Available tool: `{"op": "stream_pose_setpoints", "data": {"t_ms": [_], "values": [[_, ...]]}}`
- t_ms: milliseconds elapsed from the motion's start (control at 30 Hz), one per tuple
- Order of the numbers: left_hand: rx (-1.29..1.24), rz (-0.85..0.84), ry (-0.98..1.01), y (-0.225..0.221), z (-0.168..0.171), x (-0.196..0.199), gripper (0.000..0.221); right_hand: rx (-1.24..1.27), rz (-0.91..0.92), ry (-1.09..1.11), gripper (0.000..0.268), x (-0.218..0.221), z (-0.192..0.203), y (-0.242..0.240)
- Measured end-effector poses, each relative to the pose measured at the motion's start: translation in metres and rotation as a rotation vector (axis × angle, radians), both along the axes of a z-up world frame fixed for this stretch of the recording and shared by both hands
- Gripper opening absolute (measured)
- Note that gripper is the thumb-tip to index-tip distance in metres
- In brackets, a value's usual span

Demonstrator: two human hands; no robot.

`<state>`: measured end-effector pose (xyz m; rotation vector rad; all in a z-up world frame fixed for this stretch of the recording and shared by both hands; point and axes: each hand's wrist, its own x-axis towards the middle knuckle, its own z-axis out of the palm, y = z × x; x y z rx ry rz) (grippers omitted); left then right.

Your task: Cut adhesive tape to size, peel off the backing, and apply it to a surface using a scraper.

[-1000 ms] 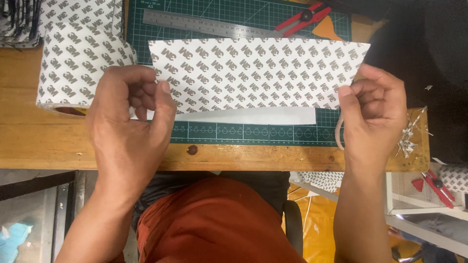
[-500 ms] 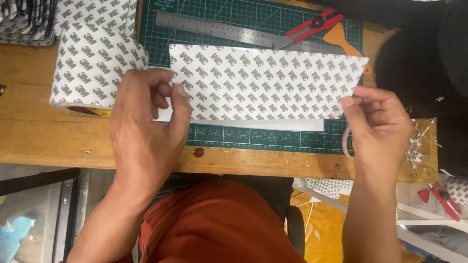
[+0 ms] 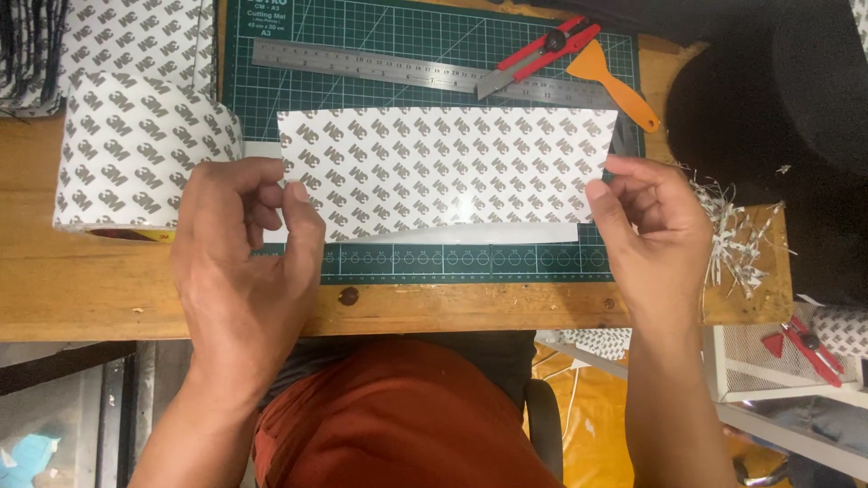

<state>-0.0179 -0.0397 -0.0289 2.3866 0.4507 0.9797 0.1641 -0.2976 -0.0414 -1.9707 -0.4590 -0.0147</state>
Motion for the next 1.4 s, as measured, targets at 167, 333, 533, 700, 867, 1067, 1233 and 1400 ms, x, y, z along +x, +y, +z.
{"op": "stream_pose_setpoints", "data": {"t_ms": [167,333,533,700,867,1067,1233,1400], "values": [[0.095,-0.035,-0.03,0.004,-0.007,0.0,0.015,-0.062,0.002,0.051,0.027,0.0,0.004,-0.002],[0.058,-0.051,-0.041,0.002,-0.003,-0.002,0.012,-0.062,0.054,0.061,0.031,0.001,0.006,-0.002],[0.017,-0.044,-0.015,-0.001,-0.004,-0.003,0.01,-0.122,0.026,0.112,0.03,0.002,0.005,-0.004],[0.028,-0.055,-0.003,-0.001,-0.01,0.0,0.011,-0.161,0.053,0.129,0.03,0.003,0.005,-0.006],[0.011,-0.054,0.025,-0.004,-0.014,0.001,0.014,-0.167,0.069,0.212,0.031,0.006,-0.004,-0.012],[-0.01,-0.067,0.029,-0.005,-0.019,0.005,0.014,-0.156,0.075,0.226,0.03,0.008,-0.014,-0.017],[-0.001,-0.071,0.022,-0.004,-0.025,0.006,0.015,-0.243,0.069,0.263,0.034,0.006,-0.006,-0.013],[-0.044,-0.023,0.035,-0.008,-0.03,0.006,0.017,-0.238,0.086,0.243,0.034,0.006,-0.015,-0.017]]}}
